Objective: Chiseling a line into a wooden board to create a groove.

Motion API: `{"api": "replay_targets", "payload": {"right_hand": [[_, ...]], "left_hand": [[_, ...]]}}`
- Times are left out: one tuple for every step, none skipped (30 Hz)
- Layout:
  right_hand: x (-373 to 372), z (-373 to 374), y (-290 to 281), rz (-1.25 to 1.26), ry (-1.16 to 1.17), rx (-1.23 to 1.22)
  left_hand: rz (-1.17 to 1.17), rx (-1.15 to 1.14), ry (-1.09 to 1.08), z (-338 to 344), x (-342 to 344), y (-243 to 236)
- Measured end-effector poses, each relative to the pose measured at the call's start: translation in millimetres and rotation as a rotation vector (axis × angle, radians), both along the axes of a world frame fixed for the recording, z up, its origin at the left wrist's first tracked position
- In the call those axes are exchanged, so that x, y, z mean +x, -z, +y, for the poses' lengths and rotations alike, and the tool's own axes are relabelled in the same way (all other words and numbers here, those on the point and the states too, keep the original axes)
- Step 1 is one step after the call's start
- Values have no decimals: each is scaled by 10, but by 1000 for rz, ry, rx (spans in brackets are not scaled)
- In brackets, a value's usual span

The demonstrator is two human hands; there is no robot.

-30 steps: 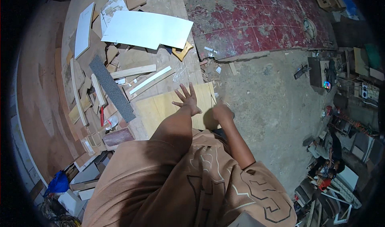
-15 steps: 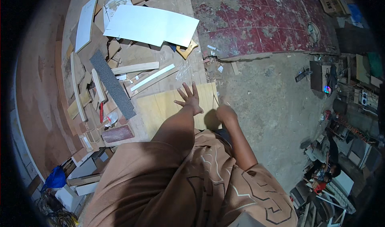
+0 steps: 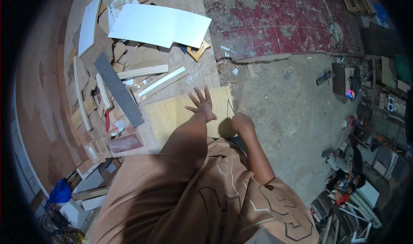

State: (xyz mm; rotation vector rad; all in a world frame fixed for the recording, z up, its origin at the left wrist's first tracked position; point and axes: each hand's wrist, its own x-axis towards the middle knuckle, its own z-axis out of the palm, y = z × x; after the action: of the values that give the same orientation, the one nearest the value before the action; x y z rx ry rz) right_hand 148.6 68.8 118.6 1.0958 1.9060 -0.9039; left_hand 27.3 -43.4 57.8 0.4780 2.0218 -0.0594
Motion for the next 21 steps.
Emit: {"api": "replay_targets", "payload": {"right_hand": [[-16,-11,-61,-31,-54,-37],[1,5,39,-32,-50,-31],[36,44,274,11,-98,-29],[74,76,472,50,-146,-30],[54,72,586,45,-135,-27],[-35,50,655,80,12,32],[-62,57,696,114,162,94],[-45,69,698,112,169,94],[-30,60,635,74,127,79],[1,58,566,34,88,66],[-2,26,413,38,71,56],[12,-17,215,6,-17,16],[25,-37,99,-29,-96,-16],[52,-23,102,-33,-89,-11],[63,-24,112,-5,-34,14],[60,-37,126,24,17,38],[19,-16,186,20,27,44],[-51,23,323,46,106,60],[-71,55,430,73,186,76],[-102,18,512,148,157,101],[-54,32,560,150,161,104]], "left_hand": [[0,-6,-9,-33,-5,-6],[4,5,1,5,-1,-20],[6,20,23,84,8,-28],[0,27,39,143,26,-13],[-3,33,51,176,38,11],[0,39,52,199,36,16],[1,43,56,234,56,16],[-13,42,59,242,68,35],[-23,36,51,202,64,30],[-24,32,50,174,56,31],[-15,24,18,106,24,12],[-7,15,-18,22,3,-4],[-5,10,-29,-20,-6,-15],[-8,18,-11,11,-3,-5],[-9,24,3,29,-3,5],[-10,25,2,41,-6,14],[-3,33,14,95,4,24],[4,42,26,151,29,21],[0,49,38,200,61,13],[-10,44,40,195,55,12],[-21,40,46,204,52,5]]}}
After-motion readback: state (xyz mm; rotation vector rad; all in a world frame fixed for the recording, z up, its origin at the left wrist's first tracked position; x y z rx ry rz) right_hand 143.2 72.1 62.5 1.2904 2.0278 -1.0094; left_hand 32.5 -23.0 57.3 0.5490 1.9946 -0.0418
